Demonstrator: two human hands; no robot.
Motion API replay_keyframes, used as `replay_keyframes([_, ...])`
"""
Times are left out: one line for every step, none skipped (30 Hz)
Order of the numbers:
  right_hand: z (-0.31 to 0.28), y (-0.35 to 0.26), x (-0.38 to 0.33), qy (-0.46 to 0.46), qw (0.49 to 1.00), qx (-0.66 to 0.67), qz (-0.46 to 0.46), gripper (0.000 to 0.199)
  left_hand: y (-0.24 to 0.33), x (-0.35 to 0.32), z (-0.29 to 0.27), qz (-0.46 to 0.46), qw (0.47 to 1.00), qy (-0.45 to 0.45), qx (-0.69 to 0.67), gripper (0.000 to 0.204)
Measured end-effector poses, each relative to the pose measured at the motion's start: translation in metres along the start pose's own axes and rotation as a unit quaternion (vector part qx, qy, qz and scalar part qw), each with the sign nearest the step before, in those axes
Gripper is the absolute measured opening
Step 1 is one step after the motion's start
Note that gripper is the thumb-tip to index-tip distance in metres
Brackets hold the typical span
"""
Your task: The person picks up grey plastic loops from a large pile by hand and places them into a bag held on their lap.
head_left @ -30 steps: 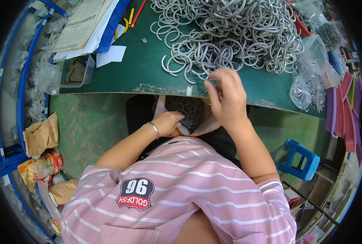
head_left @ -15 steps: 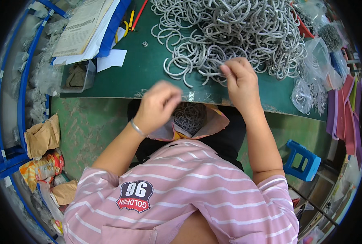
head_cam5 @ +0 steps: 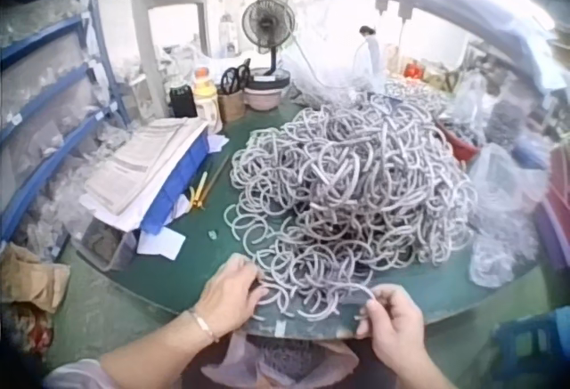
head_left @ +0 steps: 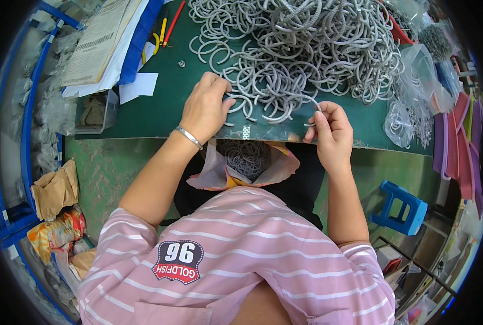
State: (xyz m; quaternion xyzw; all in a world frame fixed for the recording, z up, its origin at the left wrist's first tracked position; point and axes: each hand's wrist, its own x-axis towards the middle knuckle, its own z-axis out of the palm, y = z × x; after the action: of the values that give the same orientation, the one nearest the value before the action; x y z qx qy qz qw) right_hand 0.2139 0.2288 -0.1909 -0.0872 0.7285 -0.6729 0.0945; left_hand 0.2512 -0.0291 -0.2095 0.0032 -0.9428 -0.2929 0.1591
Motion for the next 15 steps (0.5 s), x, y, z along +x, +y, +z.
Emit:
replay_keyframes([0.001,-0.001,-0.003,0.008,1.0,0.016,0.006,0.013,-0.002,-0.001,0.0,0.021,1.0,-0.002,0.015,0.02])
replay_keyframes([0.002,-0.001,-0.006,0.015,0.999,0.032,0.011,0.013,-0.003,-0.002,0.0,0.04,0.999,0.002,0.031,0.02])
replay_keyframes([0.003,0.0,-0.007,0.009,0.998,0.054,0.022,0.012,-0.003,-0.001,-0.001,0.059,0.997,0.006,0.046,0.019])
replay_keyframes([0.004,0.001,-0.009,0.003,0.997,0.075,0.033,0.011,-0.002,0.0,-0.001,0.078,0.995,0.011,0.061,0.019])
replay_keyframes([0.005,0.002,-0.011,-0.003,0.994,0.097,0.044,0.009,0.003,-0.002,-0.002,0.076,0.996,0.026,0.048,0.017])
replay_keyframes([0.007,0.004,-0.012,-0.011,0.994,0.103,0.039,0.009,0.004,-0.005,-0.003,0.068,0.997,0.031,0.034,0.016])
replay_keyframes([0.01,0.008,-0.015,-0.019,0.993,0.11,0.034,0.008,0.004,-0.008,-0.005,0.059,0.997,0.037,0.02,0.015])
replay_keyframes([0.014,0.01,-0.016,-0.027,0.992,0.117,0.029,0.008,0.004,-0.009,-0.006,0.05,0.998,0.042,0.006,0.014])
replay_keyframes([0.021,0.008,-0.016,-0.022,0.995,0.093,0.006,0.008,0.002,-0.011,-0.005,-0.004,0.998,0.045,-0.048,0.012])
replay_keyframes([0.021,0.008,-0.014,-0.024,0.997,0.058,-0.042,0.009,0.0,-0.014,-0.004,-0.057,0.992,0.048,-0.102,0.01])
replay_keyframes([0.021,0.009,-0.011,-0.026,0.995,0.023,-0.089,0.011,-0.002,-0.016,-0.003,-0.111,0.98,0.051,-0.155,0.008])
replay_keyframes([0.021,0.009,-0.007,-0.028,0.99,-0.01,-0.137,0.013,0.0,-0.016,-0.005,-0.144,0.966,0.051,-0.211,0.007])
replay_keyframes([0.024,0.01,-0.002,-0.017,0.989,0.009,-0.147,0.026,0.003,-0.017,-0.008,-0.176,0.947,0.051,-0.265,0.005])
replay_keyframes([0.023,0.005,0.002,-0.04,0.979,-0.066,-0.186,0.031,0.006,-0.016,-0.01,-0.207,0.923,0.051,-0.319,0.005])
replay_keyframes([0.021,-0.006,0.007,-0.065,0.962,-0.14,-0.224,0.036,0.008,-0.017,-0.013,-0.221,0.919,0.054,-0.32,0.009])
